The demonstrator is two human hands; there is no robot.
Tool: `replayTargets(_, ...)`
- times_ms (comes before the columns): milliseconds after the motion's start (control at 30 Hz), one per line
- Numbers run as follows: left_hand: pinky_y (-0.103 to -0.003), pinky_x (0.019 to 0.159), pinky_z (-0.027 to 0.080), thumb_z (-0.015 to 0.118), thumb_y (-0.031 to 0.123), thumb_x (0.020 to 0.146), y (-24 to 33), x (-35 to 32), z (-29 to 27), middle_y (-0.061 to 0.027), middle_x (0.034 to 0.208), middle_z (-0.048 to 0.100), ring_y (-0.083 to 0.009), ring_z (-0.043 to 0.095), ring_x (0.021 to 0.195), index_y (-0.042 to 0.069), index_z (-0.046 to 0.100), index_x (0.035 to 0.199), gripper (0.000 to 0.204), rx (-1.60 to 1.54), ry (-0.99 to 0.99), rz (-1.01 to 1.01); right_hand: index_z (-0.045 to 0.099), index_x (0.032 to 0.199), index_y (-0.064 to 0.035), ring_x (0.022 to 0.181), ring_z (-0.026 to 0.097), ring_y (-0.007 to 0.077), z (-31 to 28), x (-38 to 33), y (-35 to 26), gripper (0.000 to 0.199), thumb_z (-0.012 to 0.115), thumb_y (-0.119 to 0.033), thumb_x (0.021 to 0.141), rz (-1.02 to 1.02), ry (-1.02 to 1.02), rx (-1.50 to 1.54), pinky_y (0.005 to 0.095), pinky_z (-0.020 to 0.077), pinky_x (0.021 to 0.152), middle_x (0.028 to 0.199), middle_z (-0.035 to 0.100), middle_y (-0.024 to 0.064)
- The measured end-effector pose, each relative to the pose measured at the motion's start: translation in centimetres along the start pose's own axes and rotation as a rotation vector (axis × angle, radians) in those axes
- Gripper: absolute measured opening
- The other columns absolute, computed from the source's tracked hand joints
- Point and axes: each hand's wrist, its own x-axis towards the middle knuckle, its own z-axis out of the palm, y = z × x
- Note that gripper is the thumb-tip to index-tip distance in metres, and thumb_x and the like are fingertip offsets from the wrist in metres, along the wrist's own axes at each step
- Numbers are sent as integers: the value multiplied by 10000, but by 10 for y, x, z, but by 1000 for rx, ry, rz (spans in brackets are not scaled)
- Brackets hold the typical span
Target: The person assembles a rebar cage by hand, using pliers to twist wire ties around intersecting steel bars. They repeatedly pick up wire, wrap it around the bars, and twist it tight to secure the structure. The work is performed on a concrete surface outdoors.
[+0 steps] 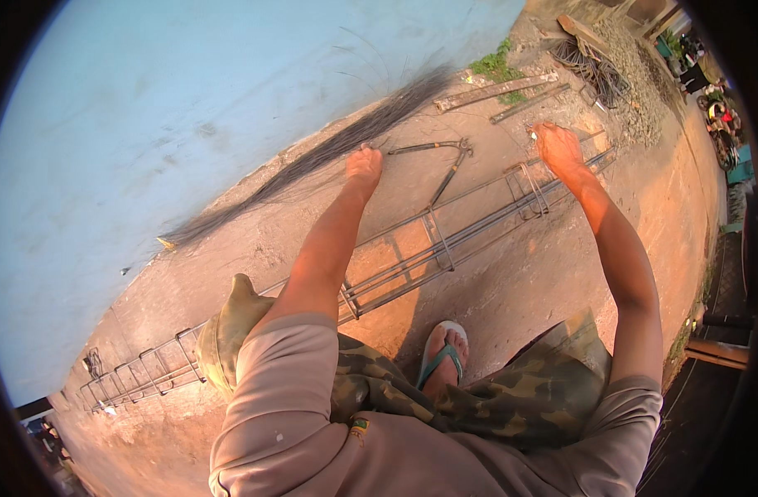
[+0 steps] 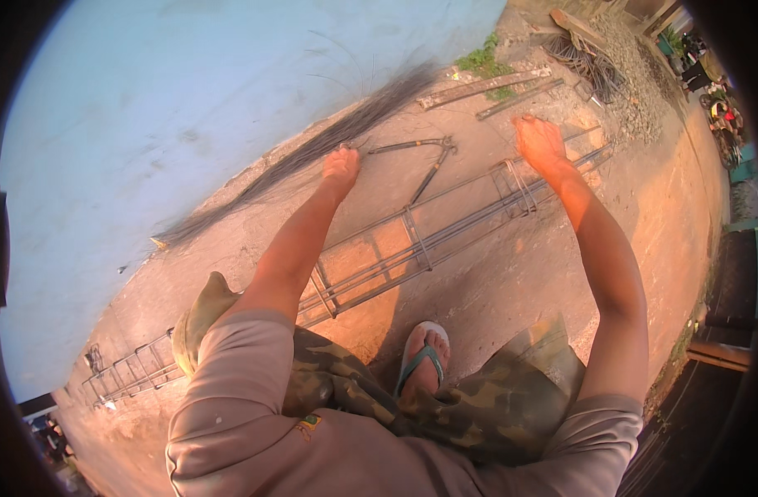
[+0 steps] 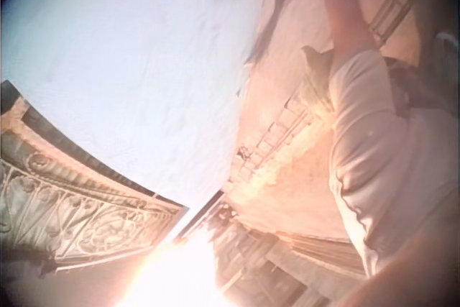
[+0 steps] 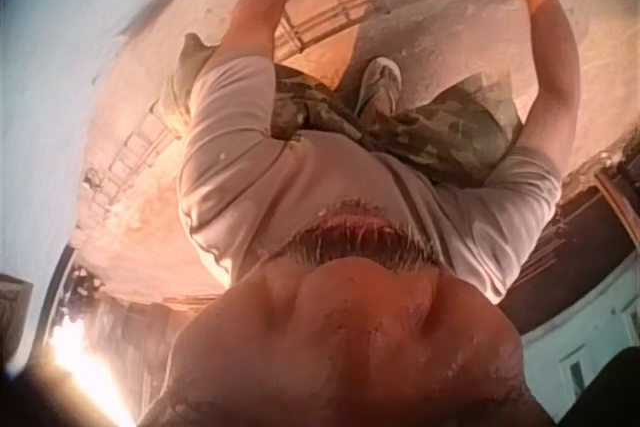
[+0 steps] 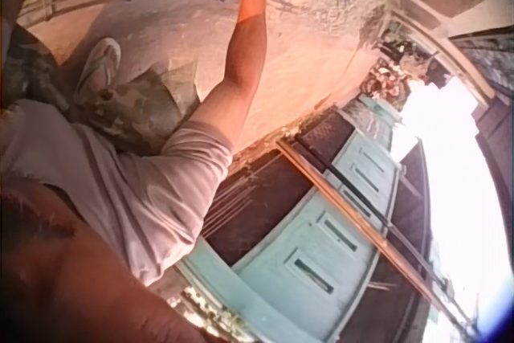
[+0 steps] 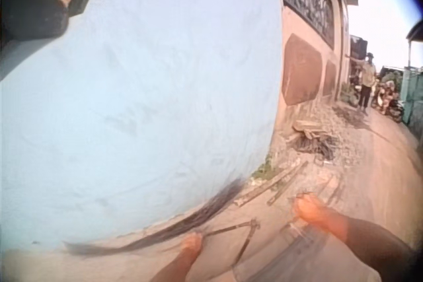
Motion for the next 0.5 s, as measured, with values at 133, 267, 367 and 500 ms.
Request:
replayTargets(133,-405,837,525,535,149,917,-9,-14,3,-200,1214,616,-291,622,1092,2,681,1014,229,87,20,15,633,1040,-48,883,653,433,-1,-1,17,198,571,-127,870,154,80,138,504,521,781,964,677,240)
replayTargets(267,-408,827,532,567,136,891,-15,-23,-16,-179,1163,615,-279,610,1101,10,662,1040,217,142,141,78,623,1036,-47,865,649,446,-5,11,27,195,561,-128,870,200,166,203,528,503,760,872,671,257)
replayTargets(367,-434,854,524,574,140,884,-18,-22,-33,-172,1162,606,-284,588,1136,37,648,1067,223,100,241,77,626,1025,-34,885,643,447,-14,26,29,186,548,-118,878,195,252,323,518,499,780,907,669,259)
replayTargets(500,-454,879,515,575,134,881,-17,-29,-83,-155,1159,604,-316,580,1131,62,638,1093,232,44,281,134,635,1038,-23,925,659,400,-30,55,19,194,559,-111,883,209,435,531,473,505,828,965,694,208)
